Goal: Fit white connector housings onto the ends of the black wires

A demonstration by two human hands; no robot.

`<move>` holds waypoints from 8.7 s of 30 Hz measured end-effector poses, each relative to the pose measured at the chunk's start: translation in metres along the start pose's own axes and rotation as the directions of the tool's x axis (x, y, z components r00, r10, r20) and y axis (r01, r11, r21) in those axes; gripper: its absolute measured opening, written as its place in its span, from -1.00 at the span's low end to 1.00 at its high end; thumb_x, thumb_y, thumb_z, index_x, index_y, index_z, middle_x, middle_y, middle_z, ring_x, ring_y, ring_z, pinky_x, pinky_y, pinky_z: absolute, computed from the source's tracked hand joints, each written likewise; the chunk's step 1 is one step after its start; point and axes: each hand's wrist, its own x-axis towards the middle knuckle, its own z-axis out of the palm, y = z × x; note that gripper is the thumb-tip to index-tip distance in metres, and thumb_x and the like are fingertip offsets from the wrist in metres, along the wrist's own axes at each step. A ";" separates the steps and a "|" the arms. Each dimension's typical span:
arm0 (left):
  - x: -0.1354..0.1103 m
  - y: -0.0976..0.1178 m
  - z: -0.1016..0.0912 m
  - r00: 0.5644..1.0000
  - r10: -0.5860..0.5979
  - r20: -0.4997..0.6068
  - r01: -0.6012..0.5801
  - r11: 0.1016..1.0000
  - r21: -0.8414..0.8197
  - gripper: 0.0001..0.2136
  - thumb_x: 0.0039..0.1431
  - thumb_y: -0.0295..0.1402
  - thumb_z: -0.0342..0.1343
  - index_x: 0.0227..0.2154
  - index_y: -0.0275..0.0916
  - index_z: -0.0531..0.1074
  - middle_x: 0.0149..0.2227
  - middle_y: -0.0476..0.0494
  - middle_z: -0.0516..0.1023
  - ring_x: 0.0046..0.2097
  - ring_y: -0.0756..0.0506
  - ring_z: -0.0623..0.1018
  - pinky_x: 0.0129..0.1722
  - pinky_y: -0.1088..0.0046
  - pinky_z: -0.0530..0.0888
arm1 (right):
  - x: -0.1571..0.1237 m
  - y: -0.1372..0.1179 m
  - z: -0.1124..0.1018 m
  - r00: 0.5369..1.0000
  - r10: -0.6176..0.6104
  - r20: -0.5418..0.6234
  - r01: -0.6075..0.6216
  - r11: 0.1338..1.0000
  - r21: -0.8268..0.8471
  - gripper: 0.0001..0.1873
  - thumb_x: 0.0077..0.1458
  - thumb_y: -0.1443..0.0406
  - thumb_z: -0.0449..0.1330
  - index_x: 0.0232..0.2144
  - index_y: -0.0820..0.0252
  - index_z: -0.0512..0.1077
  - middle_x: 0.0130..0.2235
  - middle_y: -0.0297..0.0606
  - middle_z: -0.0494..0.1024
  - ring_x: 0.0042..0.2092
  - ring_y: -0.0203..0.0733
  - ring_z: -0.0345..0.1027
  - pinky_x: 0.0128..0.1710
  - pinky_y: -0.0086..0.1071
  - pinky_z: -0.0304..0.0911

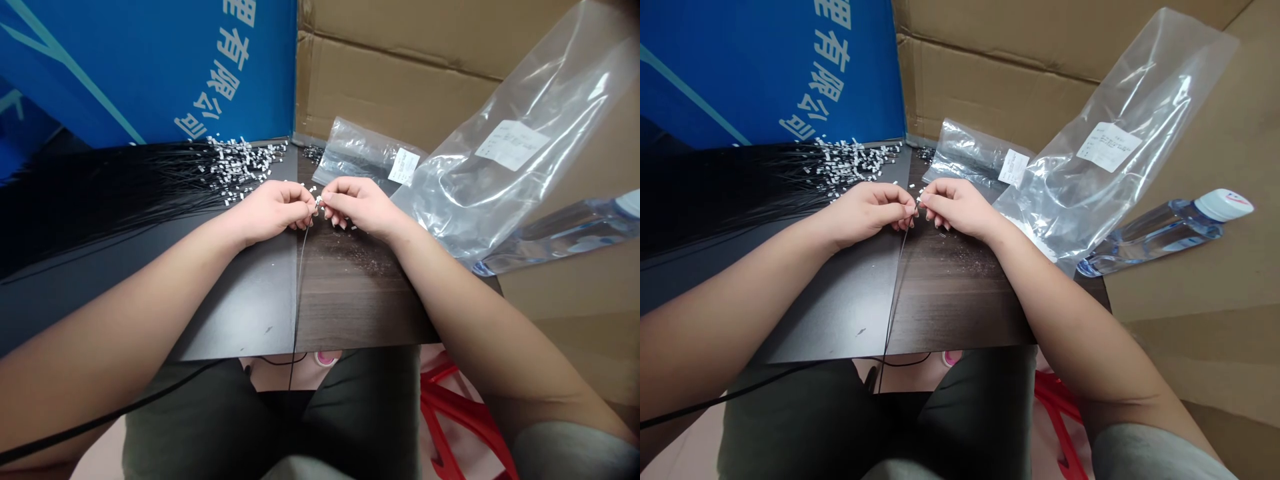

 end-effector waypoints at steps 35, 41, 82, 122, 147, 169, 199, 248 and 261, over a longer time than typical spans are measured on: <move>-0.001 0.001 0.001 0.998 0.057 -0.038 -0.048 0.979 0.197 -0.95 0.16 -0.37 0.23 -0.37 -0.23 0.51 -0.43 -0.07 0.57 -0.41 -0.02 0.50 -0.31 0.39 0.46 | 0.000 -0.002 0.002 1.000 0.022 -0.016 -0.022 1.000 -0.002 -0.78 0.31 0.35 0.38 -0.39 0.20 0.48 -0.49 -0.37 0.55 -0.52 -0.42 0.35 -0.59 -0.56 0.24; 0.000 -0.003 0.000 0.994 0.098 -0.057 -0.076 0.949 0.308 -0.89 0.18 -0.30 0.20 -0.34 -0.22 0.53 -0.41 -0.07 0.58 -0.38 -0.06 0.51 -0.30 0.37 0.44 | -0.001 -0.003 0.003 0.999 0.029 -0.022 -0.029 1.000 -0.007 -0.80 0.30 0.40 0.35 -0.39 0.20 0.48 -0.49 -0.37 0.55 -0.51 -0.41 0.36 -0.59 -0.55 0.24; -0.002 0.002 -0.001 0.996 0.084 0.000 -0.080 0.952 0.295 -0.92 0.10 -0.36 0.18 -0.39 -0.22 0.54 -0.41 -0.06 0.57 -0.35 -0.06 0.49 -0.27 0.35 0.41 | -0.003 -0.001 -0.005 0.994 -0.072 0.085 0.086 0.982 -0.170 -0.73 0.33 0.20 0.40 -0.38 0.17 0.48 -0.47 -0.36 0.51 -0.46 -0.36 0.34 -0.48 -0.47 0.23; -0.003 0.005 0.000 0.998 0.062 0.028 -0.068 0.952 0.297 -0.93 0.10 -0.40 0.15 -0.40 -0.24 0.53 -0.42 -0.06 0.57 -0.35 -0.04 0.49 -0.25 0.36 0.41 | 0.000 0.005 -0.008 0.986 -0.112 0.127 0.131 0.979 -0.159 -0.75 0.34 0.21 0.38 -0.34 0.22 0.48 -0.46 -0.36 0.51 -0.46 -0.39 0.35 -0.48 -0.49 0.25; -0.001 0.003 0.000 1.000 0.000 0.027 -0.004 0.990 0.142 -0.98 0.11 -0.44 0.21 -0.41 -0.24 0.53 -0.44 -0.06 0.58 -0.38 -0.01 0.51 -0.26 0.41 0.46 | 0.000 0.006 -0.007 0.991 -0.083 0.106 0.099 0.983 -0.154 -0.68 0.33 0.11 0.40 -0.32 0.21 0.49 -0.44 -0.35 0.51 -0.46 -0.37 0.36 -0.50 -0.49 0.25; -0.001 0.005 -0.001 1.000 -0.001 0.021 -0.001 0.996 0.086 -0.94 0.17 -0.41 0.22 -0.42 -0.23 0.52 -0.43 -0.09 0.59 -0.37 -0.02 0.52 -0.25 0.39 0.49 | 0.000 0.009 -0.007 0.990 -0.087 0.113 0.101 0.988 -0.117 -0.54 0.25 -0.08 0.44 -0.30 0.17 0.49 -0.43 -0.35 0.51 -0.44 -0.34 0.35 -0.47 -0.45 0.32; -0.002 0.004 0.000 1.000 0.019 0.003 -0.019 0.974 0.225 -0.95 0.13 -0.38 0.22 -0.41 -0.22 0.54 -0.44 -0.07 0.59 -0.38 -0.04 0.51 -0.25 0.37 0.44 | -0.003 0.001 -0.006 0.976 -0.147 0.163 0.186 0.948 -0.259 -0.74 0.32 0.12 0.35 -0.34 0.13 0.46 -0.44 -0.38 0.45 -0.41 -0.27 0.28 -0.40 -0.38 0.18; -0.001 0.004 -0.004 0.999 0.016 0.036 -0.023 0.975 0.221 -0.88 0.14 -0.32 0.27 -0.35 -0.26 0.64 -0.37 -0.18 0.71 -0.31 -0.11 0.66 -0.17 0.30 0.62 | -0.004 0.000 -0.009 0.974 -0.146 0.173 0.196 0.928 -0.318 -0.81 0.32 0.20 0.28 -0.32 0.18 0.47 -0.43 -0.38 0.44 -0.38 -0.29 0.23 -0.37 -0.36 0.13; -0.002 0.004 -0.004 0.999 0.039 0.037 -0.048 0.950 0.309 -0.87 0.15 -0.33 0.20 -0.36 -0.25 0.63 -0.36 -0.13 0.71 -0.31 -0.08 0.64 -0.16 0.33 0.57 | -0.004 0.000 -0.007 0.976 -0.136 0.167 0.184 0.931 -0.314 -0.83 0.33 0.25 0.26 -0.32 0.19 0.46 -0.42 -0.38 0.43 -0.38 -0.28 0.24 -0.36 -0.36 0.14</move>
